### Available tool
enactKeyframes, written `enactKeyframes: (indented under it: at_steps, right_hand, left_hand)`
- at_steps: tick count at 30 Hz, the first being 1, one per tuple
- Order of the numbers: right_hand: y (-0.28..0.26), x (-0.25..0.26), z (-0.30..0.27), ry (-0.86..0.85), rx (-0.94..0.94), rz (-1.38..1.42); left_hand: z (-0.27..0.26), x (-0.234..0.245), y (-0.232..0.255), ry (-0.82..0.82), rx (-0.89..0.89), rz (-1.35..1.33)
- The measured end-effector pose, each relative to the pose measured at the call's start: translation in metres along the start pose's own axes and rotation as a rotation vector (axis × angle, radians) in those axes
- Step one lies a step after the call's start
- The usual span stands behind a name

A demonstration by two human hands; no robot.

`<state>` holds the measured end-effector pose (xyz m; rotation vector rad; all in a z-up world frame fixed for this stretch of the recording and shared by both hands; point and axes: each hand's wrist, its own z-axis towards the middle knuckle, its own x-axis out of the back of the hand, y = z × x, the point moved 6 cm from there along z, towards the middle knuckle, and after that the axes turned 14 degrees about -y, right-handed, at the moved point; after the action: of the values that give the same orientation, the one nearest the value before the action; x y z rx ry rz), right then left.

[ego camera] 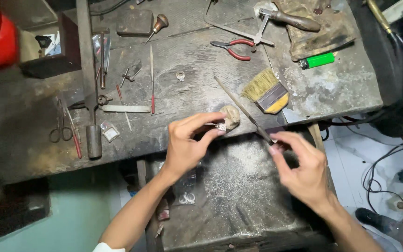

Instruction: File and clean a small jewelry component on a workbench using a hand file and brushes

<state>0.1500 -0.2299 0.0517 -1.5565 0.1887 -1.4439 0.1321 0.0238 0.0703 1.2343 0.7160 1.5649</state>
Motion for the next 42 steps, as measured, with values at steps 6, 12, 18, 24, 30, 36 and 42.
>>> enactKeyframes:
  at_steps: [6,12,18,24,30,36,42]
  right_hand:
    - [0.001,0.019,0.07,-0.034,0.151,-0.265]
    - [0.019,-0.002,0.096,-0.161,0.121,-0.372]
    - [0.015,0.01,0.088,-0.018,0.128,-0.146]
    - [-0.081,0.038,0.042,0.006,0.311,0.087]
    - [-0.065,-0.018,0.02,-0.153,0.443,0.215]
    - [-0.072,-0.021,0.02,-0.16,0.471,0.231]
    - [-0.046,-0.001,0.007,0.094,0.285,0.176]
  left_hand:
    - [-0.001,-0.009,0.004,0.069,-0.033,-0.259]
    - [-0.021,-0.012,0.005,0.054,-0.01,-0.245]
    - [-0.029,-0.002,0.026,0.018,-0.072,0.064]
    - [-0.054,-0.018,0.031,-0.024,-0.121,0.34]
    - [-0.069,-0.019,0.034,-0.045,0.034,0.379]
    - [-0.082,-0.025,0.013,-0.059,0.108,0.191]
    - [-0.078,-0.012,-0.003,0.103,0.251,0.02]
